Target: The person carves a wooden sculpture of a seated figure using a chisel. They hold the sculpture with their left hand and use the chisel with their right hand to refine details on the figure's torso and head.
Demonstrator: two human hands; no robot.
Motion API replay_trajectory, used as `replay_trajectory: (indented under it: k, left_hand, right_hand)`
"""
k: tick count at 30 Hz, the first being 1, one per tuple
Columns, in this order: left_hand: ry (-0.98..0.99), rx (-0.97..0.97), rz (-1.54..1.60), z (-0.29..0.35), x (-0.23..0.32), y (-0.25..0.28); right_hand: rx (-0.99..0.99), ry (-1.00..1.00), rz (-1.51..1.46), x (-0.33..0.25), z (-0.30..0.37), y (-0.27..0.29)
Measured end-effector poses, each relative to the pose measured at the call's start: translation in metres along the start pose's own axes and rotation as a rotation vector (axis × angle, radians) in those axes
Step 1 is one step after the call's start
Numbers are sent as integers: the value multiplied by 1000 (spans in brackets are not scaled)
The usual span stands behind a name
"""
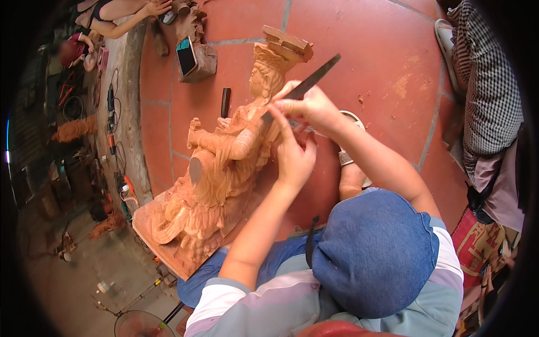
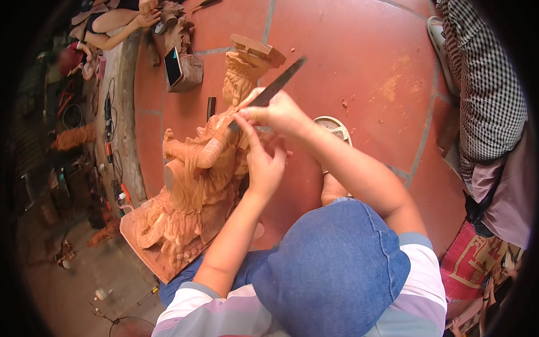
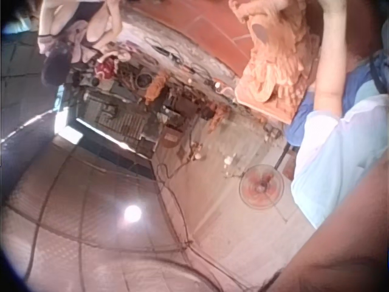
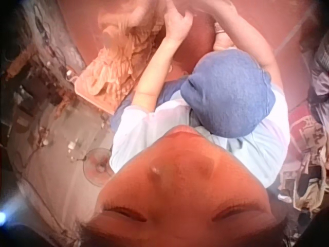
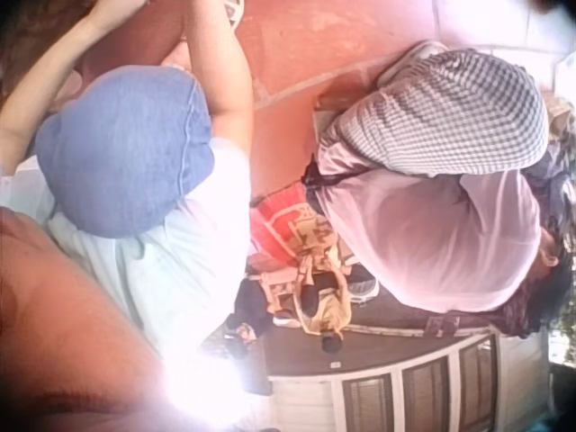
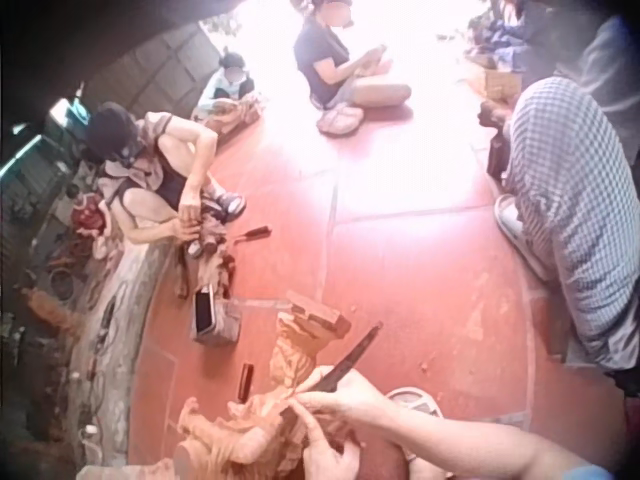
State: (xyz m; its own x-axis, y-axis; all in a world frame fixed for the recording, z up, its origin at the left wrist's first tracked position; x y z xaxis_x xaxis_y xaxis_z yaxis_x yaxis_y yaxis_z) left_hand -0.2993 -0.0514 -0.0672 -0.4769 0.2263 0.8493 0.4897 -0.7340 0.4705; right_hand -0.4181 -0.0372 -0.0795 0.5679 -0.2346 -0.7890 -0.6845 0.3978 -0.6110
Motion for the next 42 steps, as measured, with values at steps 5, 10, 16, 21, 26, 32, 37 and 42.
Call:
replay_trajectory:
  k: [5, 10, 16, 21, 26, 32, 37, 42]
  left_hand:
    - [125, -88, -26, -17, 0, 4]
    - [98, -18, -78, 1, -2, 3]
    - [42, -28, -117, -7, -1, 4]
    - [225, -145, -38, -8, 13, 2]
    - [142, -80, -59, 0, 11, 2]
    - [196, -159, -132, -14, -2, -2]
    - [-87, 53, -99, 7, -1, -1]
    - [319, -220, -80, -18, 1, -5]
  right_hand:
    - [71, -80, -68, 8, -10, 17]
    - [43, -33, -11, 8, -3, 1]
    - [99, -168, -71, 8, -2, 7]
    - [151, -120, -222, 11, -6, 12]
    - [81, -47, -105, 2, 1, 5]
    - [227, -120, -169, 18, -4, 25]
    - [92, 66, -51, 15, 8, -7]
    - [211, 22, -101, 29, -4, 32]
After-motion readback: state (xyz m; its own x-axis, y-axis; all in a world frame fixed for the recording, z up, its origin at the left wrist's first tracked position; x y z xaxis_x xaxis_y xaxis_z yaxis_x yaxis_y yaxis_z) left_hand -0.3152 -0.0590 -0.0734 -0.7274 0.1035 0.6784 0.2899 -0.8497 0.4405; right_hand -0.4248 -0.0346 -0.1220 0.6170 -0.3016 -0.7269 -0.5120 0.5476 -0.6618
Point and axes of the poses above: each hand's wrist, its own z-axis away from the middle knuckle, its own y-axis out of the back of the hand, x = y × z, the point moved 4 cm from there along -z, towards the middle knuckle, and after that the axes turned 7 degrees about y, right-handed, at the moved point
